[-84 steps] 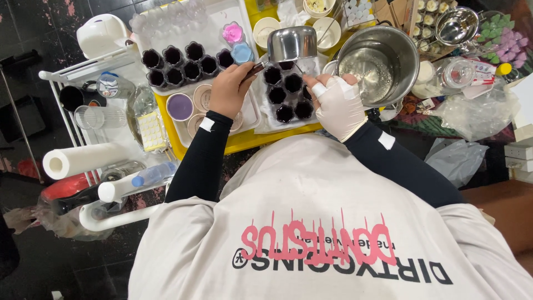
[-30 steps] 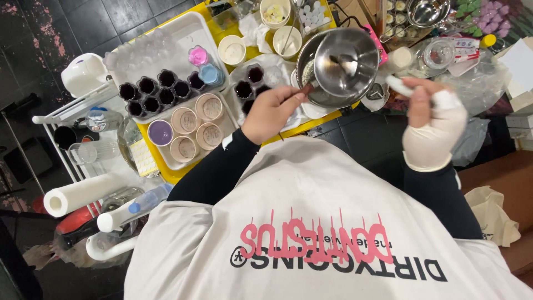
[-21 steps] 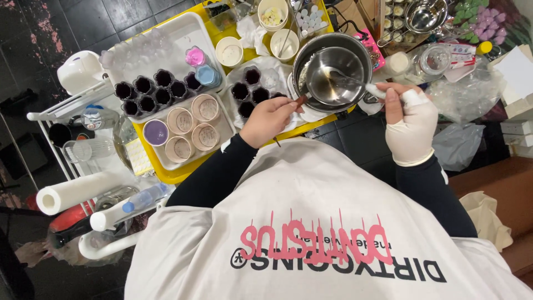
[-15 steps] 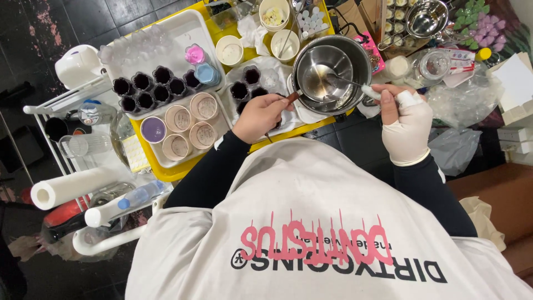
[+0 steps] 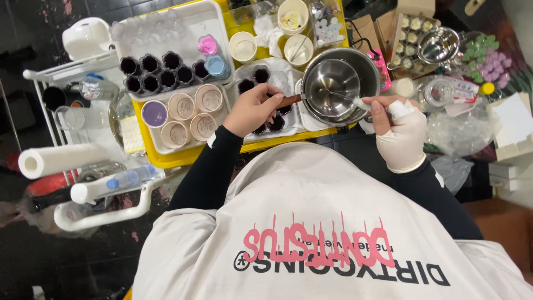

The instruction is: Pouring dark liquid wax and mixing substances in small containers for candle making.

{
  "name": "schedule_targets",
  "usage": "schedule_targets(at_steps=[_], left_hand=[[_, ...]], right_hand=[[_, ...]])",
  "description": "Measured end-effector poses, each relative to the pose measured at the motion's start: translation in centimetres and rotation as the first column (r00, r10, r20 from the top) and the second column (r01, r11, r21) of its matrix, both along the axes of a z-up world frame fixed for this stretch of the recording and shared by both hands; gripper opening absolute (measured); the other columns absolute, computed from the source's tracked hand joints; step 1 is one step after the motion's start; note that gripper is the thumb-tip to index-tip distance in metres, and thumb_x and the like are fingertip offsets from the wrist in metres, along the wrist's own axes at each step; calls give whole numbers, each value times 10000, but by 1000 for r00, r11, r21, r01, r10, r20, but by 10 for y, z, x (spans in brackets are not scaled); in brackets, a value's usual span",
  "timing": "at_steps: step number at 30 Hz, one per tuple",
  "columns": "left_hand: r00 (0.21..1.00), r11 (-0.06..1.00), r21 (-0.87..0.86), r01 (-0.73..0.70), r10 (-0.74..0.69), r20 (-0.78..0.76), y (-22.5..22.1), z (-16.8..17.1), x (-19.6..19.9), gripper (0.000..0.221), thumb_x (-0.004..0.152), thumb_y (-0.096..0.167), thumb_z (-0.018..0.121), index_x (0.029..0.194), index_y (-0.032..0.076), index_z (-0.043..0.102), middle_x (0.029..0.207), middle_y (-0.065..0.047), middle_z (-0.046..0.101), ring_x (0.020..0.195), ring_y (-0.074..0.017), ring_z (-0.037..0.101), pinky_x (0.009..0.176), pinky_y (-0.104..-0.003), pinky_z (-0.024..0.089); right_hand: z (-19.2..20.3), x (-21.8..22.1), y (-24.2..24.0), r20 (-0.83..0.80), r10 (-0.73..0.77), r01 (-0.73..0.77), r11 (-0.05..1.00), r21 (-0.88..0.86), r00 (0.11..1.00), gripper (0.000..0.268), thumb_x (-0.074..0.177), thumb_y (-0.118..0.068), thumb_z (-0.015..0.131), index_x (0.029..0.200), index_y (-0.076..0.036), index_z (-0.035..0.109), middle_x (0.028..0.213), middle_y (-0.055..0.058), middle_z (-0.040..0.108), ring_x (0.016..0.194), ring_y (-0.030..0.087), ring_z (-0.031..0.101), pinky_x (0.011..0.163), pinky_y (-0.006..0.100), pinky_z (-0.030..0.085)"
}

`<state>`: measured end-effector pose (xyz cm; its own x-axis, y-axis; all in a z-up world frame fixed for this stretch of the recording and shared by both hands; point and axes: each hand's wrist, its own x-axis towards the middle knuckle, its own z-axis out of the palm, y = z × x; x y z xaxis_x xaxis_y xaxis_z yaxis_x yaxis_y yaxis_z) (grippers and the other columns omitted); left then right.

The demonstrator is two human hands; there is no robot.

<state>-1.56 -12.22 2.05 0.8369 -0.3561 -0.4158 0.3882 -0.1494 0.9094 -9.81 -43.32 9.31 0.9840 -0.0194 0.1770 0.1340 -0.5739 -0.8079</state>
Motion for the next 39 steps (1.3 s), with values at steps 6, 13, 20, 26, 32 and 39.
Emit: schedule_targets(at_steps=[6,13,20,26,32,39], left_hand=[[884,947,33,-319,285,371,26,-25,-29,267,1064,251,651,1208,27,672,971,-5,680,877,-76,617,776,-214,525],[726,615,454,-644,306,616,132,-16,-54,372,921,163,733,1266,70,633,1161,-94,625,1017,-201,640,872,-330,541],[769,215,742,-635,276,577,216,-51,-56,781,783,251,877,1443,90,492,1443,-198,437,1288,-412,506,1038,-532,412],[820,261,796,-546,364,443,225,-47,-44,965,737,283,890,1528,93,373,1522,-226,362,1316,-427,488,1068,-539,402],[830,261,794,-549,283,481,247,-87,-42,1004,703,345,909,1509,76,375,1454,-201,444,1277,-417,531,1033,-533,423],[873,258,839,-480,234,428,238,-66,-34,838,700,383,901,1419,159,531,1273,-128,586,1101,-378,623,933,-512,470]], right_hand=[[-4,15,-9,-30,50,-51,998,-30,998,183,1140,-142,643,1097,-1,751,755,60,635,654,122,569,659,282,451],[-39,31,-37,-212,-46,102,961,258,976,207,1165,-169,634,1170,22,712,907,7,675,758,45,552,656,213,400],[-59,50,-46,-183,-16,87,918,388,983,185,1179,-141,649,1194,38,689,1015,37,703,827,52,599,727,190,438],[-65,54,-38,-172,-53,120,904,409,984,163,1168,-123,670,1200,37,678,1079,55,725,834,57,604,717,191,439],[-78,50,-32,-177,-93,161,890,427,980,143,1172,-101,656,1185,38,688,1041,45,703,812,54,591,749,194,458],[-88,46,-29,-162,-155,217,835,506,975,102,1165,-97,632,1168,0,665,1075,34,717,816,41,568,715,180,433]])
